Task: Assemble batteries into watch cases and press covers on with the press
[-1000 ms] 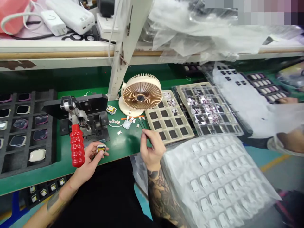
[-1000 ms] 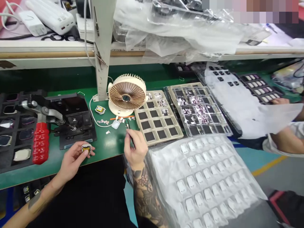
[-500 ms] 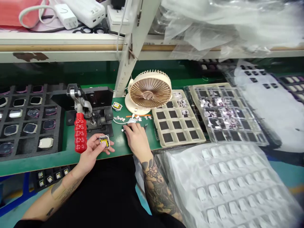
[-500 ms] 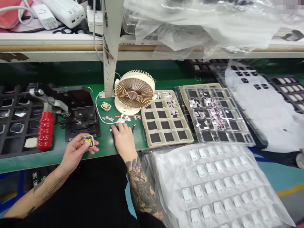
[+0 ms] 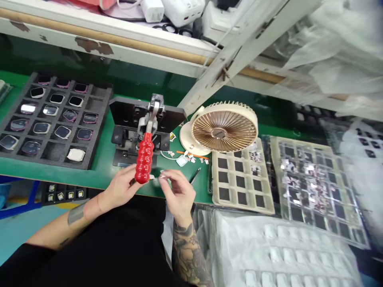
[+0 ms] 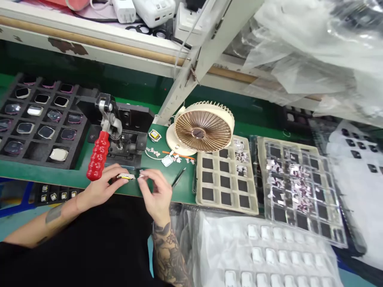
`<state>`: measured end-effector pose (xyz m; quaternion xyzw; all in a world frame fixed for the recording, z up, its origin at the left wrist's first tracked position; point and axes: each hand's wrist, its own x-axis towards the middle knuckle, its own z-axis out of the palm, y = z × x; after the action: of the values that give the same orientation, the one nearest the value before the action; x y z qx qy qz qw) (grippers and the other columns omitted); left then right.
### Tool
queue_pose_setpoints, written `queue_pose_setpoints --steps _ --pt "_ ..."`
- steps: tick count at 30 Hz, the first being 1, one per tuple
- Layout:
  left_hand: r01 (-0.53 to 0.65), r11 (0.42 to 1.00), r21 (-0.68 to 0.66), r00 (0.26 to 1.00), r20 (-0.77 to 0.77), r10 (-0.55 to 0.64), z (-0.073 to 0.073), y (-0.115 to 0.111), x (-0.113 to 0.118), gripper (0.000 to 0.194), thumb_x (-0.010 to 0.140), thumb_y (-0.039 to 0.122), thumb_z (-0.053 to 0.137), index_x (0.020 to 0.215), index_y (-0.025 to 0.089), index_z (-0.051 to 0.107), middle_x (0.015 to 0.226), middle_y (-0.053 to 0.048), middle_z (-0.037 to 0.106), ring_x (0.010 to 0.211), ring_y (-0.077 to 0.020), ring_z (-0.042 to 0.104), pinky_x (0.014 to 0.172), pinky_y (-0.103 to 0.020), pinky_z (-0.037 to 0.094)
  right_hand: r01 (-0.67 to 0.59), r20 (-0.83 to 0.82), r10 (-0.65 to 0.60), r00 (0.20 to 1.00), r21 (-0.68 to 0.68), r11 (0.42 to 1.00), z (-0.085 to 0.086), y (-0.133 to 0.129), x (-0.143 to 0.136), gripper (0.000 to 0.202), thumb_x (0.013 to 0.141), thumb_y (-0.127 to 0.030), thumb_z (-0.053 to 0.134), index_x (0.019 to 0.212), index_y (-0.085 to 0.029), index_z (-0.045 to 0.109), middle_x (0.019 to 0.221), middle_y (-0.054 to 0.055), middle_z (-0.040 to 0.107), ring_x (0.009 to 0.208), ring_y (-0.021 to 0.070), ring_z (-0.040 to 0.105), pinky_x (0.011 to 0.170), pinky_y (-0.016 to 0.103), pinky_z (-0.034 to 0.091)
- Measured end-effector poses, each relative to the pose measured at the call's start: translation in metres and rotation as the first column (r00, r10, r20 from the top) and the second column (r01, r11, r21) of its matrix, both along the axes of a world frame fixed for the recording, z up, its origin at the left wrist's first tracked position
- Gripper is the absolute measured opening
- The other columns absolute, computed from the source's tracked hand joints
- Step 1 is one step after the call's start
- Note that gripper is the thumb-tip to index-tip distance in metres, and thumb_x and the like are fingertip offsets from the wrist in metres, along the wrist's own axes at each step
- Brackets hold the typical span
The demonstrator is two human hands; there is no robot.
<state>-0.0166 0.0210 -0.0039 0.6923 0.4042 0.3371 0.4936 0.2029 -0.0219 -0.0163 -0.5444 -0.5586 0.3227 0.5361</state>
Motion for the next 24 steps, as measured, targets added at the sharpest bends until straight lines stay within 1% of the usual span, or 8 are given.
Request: queue_pose_setpoints --steps 2,7,11,13,15,17,22,24 --pt "0.002 1.000 0.010 1.000 0.004 -0.002 0.001 0.001 0.003 0.021 0.109 0.030 0.066 0.121 0.027 0.083 0.112 -0.009 0.077 0.103 -0.0256 0.070 0.095 -0.036 0.054 -0.020 -0.043 0.019 0.999 -0.016 1.000 0.000 -0.001 -0.009 0.010 0.102 -0.022 0.075 0.110 -0.025 0.080 0.100 0.005 0.076 0.093 0.0211 0.073 0.083 0.038 0.062" --pt "-0.004 0.999 0.051 0.999 -0.037 0.006 -0.004 -0.003 0.005 0.021 0.109 0.030 0.066 0.121 0.026 0.083 0.110 -0.009 0.075 0.100 -0.0251 0.070 0.092 -0.035 0.054 0.000 0.022 -0.001 1.000 0.006 1.000 0.004 0.001 -0.021 0.009 0.101 -0.025 0.076 0.105 -0.027 0.084 0.094 0.004 0.069 0.085 0.0179 0.067 0.073 0.034 0.059" --pt "0.006 0.997 0.072 0.998 -0.058 -0.002 -0.007 -0.005 0.004 0.022 0.110 0.029 0.064 0.124 0.027 0.081 0.112 -0.009 0.074 0.101 -0.0247 0.070 0.092 -0.035 0.053 -0.008 0.086 0.008 0.996 -0.009 1.000 0.004 0.001 -0.023 0.010 0.101 -0.025 0.076 0.105 -0.028 0.085 0.095 0.004 0.069 0.087 0.0187 0.068 0.078 0.035 0.060" --pt "0.023 0.998 0.062 0.996 -0.087 -0.018 -0.007 -0.005 0.003 0.020 0.110 0.031 0.064 0.121 0.026 0.081 0.112 -0.009 0.075 0.100 -0.0246 0.070 0.091 -0.035 0.053 0.025 0.061 -0.025 0.998 -0.001 1.000 0.002 -0.001 -0.024 0.009 0.101 -0.025 0.076 0.105 -0.027 0.084 0.095 0.004 0.069 0.089 0.0194 0.068 0.080 0.037 0.061" --pt "0.045 0.998 0.050 0.993 -0.111 -0.039 -0.006 -0.005 0.003 0.019 0.110 0.034 0.064 0.116 0.025 0.081 0.111 -0.009 0.075 0.098 -0.0244 0.070 0.088 -0.035 0.053 0.056 -0.006 -0.056 0.998 0.005 0.998 0.000 -0.003 -0.024 0.008 0.101 -0.025 0.076 0.104 -0.026 0.084 0.095 0.004 0.069 0.090 0.0194 0.068 0.079 0.036 0.060" --pt "0.052 0.998 0.046 0.993 -0.107 -0.047 -0.005 -0.006 0.004 0.019 0.109 0.035 0.065 0.113 0.024 0.081 0.109 -0.009 0.075 0.095 -0.0241 0.070 0.086 -0.035 0.052 0.052 -0.037 -0.052 0.998 0.007 0.999 -0.001 -0.004 -0.024 0.008 0.100 -0.023 0.077 0.105 -0.026 0.083 0.096 0.004 0.069 0.091 0.0193 0.068 0.079 0.036 0.059" --pt "0.032 0.999 0.021 0.999 -0.042 -0.031 -0.003 -0.010 0.006 0.019 0.110 0.035 0.064 0.113 0.023 0.077 0.101 -0.007 0.073 0.086 -0.0220 0.066 0.080 -0.033 0.051 0.040 0.057 -0.042 0.997 0.033 0.999 0.002 -0.004 -0.020 0.009 0.100 -0.022 0.077 0.104 -0.026 0.083 0.094 0.003 0.071 0.089 0.0196 0.069 0.080 0.037 0.059" --pt "0.023 0.999 0.027 0.999 -0.041 -0.022 -0.002 -0.010 0.006 0.018 0.110 0.034 0.064 0.113 0.023 0.077 0.102 -0.008 0.073 0.087 -0.0219 0.066 0.082 -0.033 0.051 0.028 0.097 -0.033 0.995 0.045 0.999 0.005 -0.003 -0.017 0.009 0.100 -0.020 0.076 0.102 -0.026 0.083 0.093 0.003 0.071 0.089 0.0194 0.069 0.080 0.036 0.059"
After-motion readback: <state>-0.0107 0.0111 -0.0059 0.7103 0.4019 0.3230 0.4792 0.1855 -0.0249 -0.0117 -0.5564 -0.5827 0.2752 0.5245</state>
